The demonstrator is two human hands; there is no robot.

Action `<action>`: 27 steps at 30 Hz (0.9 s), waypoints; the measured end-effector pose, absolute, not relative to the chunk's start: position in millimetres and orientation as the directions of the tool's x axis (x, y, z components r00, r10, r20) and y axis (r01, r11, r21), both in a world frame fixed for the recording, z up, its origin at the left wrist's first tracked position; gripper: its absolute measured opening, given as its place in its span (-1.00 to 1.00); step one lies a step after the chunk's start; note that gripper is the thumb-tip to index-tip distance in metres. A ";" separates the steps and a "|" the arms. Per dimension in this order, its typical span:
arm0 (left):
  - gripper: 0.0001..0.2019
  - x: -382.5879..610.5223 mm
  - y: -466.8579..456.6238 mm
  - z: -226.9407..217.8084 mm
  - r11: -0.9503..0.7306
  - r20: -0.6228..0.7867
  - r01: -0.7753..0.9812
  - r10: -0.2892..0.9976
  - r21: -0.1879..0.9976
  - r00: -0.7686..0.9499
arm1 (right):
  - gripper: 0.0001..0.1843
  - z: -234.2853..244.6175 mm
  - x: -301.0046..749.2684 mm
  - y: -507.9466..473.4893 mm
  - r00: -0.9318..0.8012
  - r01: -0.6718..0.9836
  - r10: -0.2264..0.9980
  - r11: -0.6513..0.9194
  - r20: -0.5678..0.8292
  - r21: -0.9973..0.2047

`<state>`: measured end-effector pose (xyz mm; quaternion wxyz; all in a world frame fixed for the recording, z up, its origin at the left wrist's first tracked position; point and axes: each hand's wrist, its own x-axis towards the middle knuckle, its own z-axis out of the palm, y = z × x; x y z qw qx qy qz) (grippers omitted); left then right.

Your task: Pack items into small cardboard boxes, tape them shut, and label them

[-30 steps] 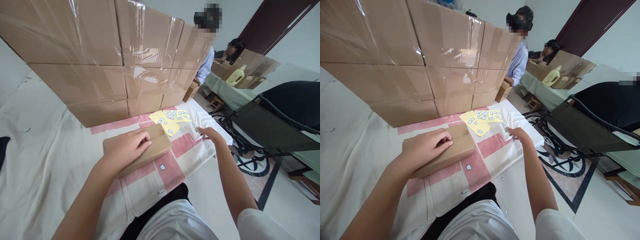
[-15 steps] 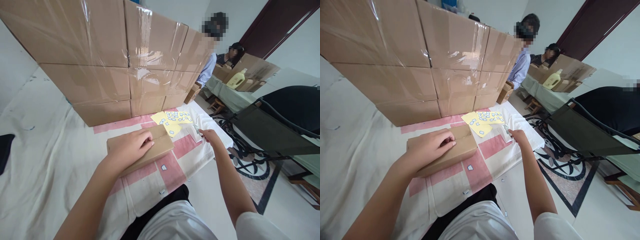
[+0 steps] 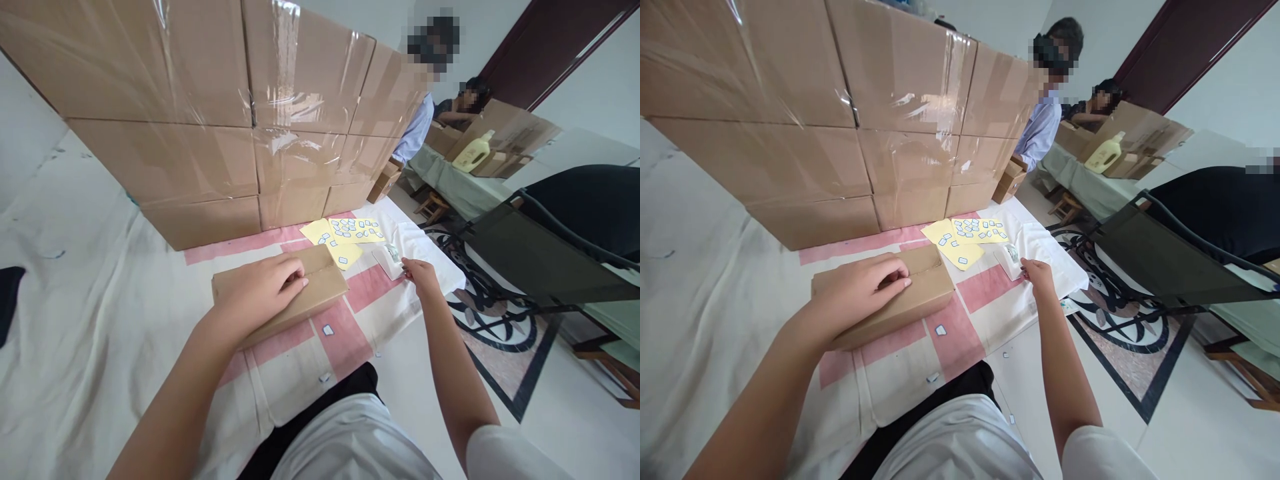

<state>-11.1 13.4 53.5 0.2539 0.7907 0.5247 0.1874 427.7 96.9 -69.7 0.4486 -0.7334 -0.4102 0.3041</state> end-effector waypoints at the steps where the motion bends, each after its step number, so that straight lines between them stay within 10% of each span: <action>1: -0.75 -11.0 13.0 53.8 -0.316 0.028 0.736 0.926 0.599 0.376 | -0.54 -70.9 426.1 94.1 0.473 0.312 0.879 -0.238 -0.067 -0.920; 27: -0.74 -12.4 14.4 50.9 -0.305 0.002 0.746 0.926 0.592 0.377 | -0.63 -103.3 425.4 77.1 0.464 -0.184 0.886 0.108 0.010 -0.977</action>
